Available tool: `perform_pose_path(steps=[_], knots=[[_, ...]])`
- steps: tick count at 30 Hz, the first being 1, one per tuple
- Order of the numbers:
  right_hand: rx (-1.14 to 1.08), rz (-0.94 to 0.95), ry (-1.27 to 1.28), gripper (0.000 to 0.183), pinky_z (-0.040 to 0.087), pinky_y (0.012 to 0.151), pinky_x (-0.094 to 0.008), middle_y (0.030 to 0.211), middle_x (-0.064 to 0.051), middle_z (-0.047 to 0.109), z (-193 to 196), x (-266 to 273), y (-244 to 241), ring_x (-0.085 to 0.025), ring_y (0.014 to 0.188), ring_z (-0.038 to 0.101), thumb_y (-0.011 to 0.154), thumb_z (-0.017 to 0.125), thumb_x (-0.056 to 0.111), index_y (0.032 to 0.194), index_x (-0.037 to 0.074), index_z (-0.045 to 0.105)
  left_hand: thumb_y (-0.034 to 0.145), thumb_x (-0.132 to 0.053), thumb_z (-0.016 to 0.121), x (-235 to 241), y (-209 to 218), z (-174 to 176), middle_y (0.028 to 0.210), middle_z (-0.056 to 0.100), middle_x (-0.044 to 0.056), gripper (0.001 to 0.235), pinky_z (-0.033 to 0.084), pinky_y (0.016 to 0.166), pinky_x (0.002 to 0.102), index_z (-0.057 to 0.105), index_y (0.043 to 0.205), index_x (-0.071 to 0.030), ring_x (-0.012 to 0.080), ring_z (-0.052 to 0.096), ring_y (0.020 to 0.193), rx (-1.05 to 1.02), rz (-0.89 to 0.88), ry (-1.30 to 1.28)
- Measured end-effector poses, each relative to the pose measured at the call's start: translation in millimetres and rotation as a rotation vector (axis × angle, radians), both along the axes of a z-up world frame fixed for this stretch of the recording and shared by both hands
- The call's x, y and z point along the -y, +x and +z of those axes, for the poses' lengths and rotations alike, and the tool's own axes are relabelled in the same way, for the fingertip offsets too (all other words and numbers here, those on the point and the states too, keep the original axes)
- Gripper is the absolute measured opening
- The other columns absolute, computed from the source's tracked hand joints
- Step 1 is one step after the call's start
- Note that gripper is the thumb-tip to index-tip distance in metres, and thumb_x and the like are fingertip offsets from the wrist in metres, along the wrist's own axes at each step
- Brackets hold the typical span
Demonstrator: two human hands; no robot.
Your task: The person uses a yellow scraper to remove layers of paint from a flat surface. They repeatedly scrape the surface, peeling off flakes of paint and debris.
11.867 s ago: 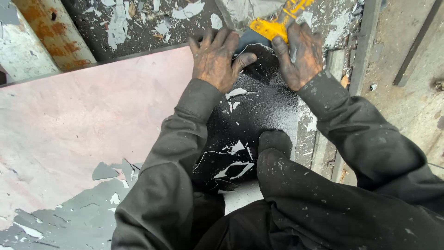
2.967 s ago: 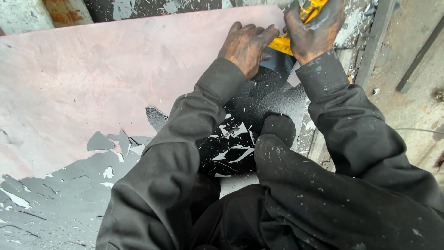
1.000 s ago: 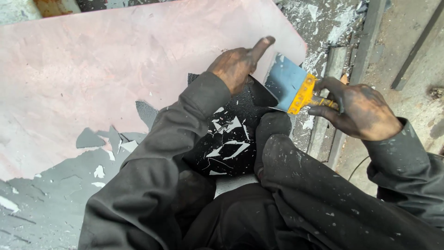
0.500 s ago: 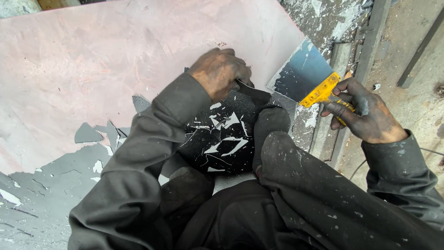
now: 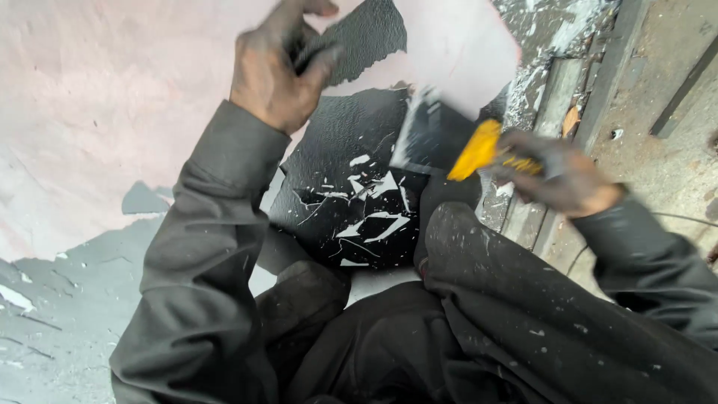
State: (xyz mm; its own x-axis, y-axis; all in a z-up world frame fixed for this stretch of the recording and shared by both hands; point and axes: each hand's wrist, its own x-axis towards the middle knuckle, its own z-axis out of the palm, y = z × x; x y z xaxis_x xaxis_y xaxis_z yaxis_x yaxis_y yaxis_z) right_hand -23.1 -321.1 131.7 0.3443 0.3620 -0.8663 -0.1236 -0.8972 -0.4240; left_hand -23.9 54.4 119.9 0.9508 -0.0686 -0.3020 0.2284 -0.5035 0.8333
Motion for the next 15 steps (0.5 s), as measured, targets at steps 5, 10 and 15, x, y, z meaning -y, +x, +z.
perform_pose_path(steps=[5, 10, 15], knots=[[0.133, -0.188, -0.152, 0.035, 0.056, 0.049, -0.036, 0.088, -0.013, 0.075, 14.0, 47.7, 28.5, -0.018, 0.056, 0.063, 0.094, 0.069, 0.027, 0.123, 0.007, 0.068, 0.107, -0.015, 0.072, 1.1, 3.7, -40.3, 0.125, 0.068, 0.020, 0.034, 0.059, 0.102, 0.043, 0.055, 0.135, -0.005, 0.0304, 0.070, 0.120, 0.247, 0.157, -0.220], [0.059, -0.181, -0.268, 0.029, 0.053, 0.048, -0.038, 0.081, -0.013, 0.072, 17.0, 17.0, 23.9, -0.019, 0.053, 0.060, 0.097, 0.070, 0.027, 0.117, 0.006, 0.069, 0.109, -0.025, 0.072, -16.2, -9.7, -87.7, 0.125, 0.070, 0.021, 0.032, 0.058, 0.104, 0.051, 0.061, 0.130, -0.004, 0.0359, 0.070, 0.119, 0.399, 0.150, 0.063], [0.021, -0.205, -0.025, 0.025, 0.052, 0.042, -0.035, 0.071, -0.009, 0.068, -6.5, 20.5, -4.4, -0.015, 0.048, 0.059, 0.096, 0.066, 0.023, 0.109, 0.001, 0.066, 0.112, -0.040, 0.067, -69.8, -42.0, -149.9, 0.138, 0.062, 0.028, 0.048, 0.022, 0.118, 0.065, 0.059, 0.145, -0.006, 0.0433, 0.050, 0.139, 0.346, 0.132, 0.727]])
